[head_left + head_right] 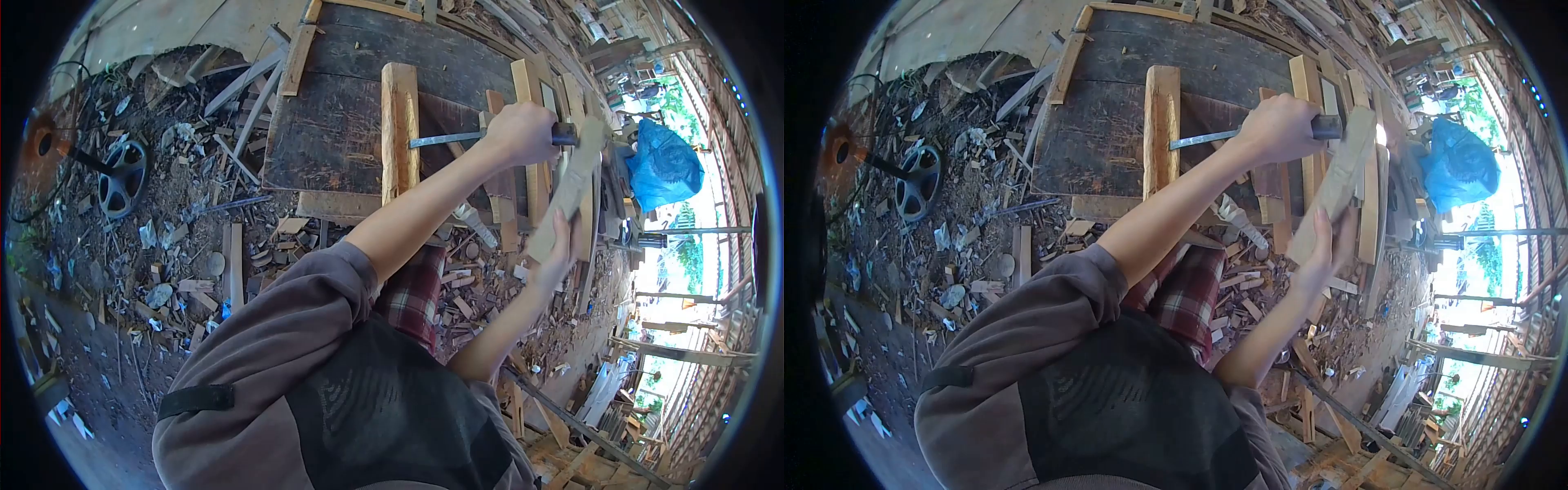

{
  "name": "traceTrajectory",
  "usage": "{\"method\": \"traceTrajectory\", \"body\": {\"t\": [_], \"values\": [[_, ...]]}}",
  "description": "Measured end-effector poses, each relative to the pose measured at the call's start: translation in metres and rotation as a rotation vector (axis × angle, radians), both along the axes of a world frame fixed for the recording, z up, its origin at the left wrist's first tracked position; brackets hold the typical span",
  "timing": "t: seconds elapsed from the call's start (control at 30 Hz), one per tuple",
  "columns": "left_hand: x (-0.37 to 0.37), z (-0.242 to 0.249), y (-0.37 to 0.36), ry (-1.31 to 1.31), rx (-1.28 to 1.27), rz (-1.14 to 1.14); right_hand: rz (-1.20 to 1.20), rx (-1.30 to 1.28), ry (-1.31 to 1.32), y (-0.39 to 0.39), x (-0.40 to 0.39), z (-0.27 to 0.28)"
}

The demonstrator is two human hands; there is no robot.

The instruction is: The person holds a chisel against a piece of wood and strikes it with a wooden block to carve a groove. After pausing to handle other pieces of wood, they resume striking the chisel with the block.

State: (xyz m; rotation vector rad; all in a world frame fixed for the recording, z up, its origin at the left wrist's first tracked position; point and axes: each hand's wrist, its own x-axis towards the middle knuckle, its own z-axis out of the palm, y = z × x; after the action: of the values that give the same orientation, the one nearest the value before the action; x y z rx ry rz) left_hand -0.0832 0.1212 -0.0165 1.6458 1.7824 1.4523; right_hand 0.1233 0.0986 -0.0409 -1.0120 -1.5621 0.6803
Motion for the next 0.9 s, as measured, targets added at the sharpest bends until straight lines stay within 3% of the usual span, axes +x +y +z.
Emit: {"method": "traceTrajectory", "body": {"t": [0.03,0.13,0.23,0.3,0.33,0.4,0.47,0.53,0.73,0.9], "values": [[0.0,0.0,0.001,0.0,-0.013,-0.001,-0.057,-0.001,-0.1,0.001,-0.009,-0.006],[0.002,-0.002,0.003,0.049,-0.009,-0.02,0.063,-0.129,0.209,0.005,0.009,0.021],[0.011,-0.016,0.011,0.055,0.007,-0.047,0.177,-0.293,0.324,0.026,0.035,0.001],[0.011,-0.025,0.016,0.093,-0.021,-0.049,0.026,0.061,-0.222,0.002,-0.009,0.002],[0.011,-0.026,0.015,0.115,-0.035,-0.054,0.11,-0.054,-0.068,-0.016,-0.028,0.007],[0.013,-0.026,0.015,0.143,-0.016,-0.039,0.051,-0.029,-0.044,0.0,-0.005,0.0],[0.015,-0.025,0.006,0.167,-0.006,-0.031,-0.054,-0.162,0.267,0.004,0.013,0.007],[0.015,-0.016,-0.002,0.194,0.021,-0.034,-0.064,-0.21,0.366,0.002,0.029,0.016],[0.015,0.009,-0.015,0.213,0.182,0.001,-0.148,-0.136,0.396,-0.012,0.04,0.008],[0.007,0.002,-0.013,0.095,0.123,0.012,-0.07,-0.081,0.304,-0.023,0.034,0.004]]}}
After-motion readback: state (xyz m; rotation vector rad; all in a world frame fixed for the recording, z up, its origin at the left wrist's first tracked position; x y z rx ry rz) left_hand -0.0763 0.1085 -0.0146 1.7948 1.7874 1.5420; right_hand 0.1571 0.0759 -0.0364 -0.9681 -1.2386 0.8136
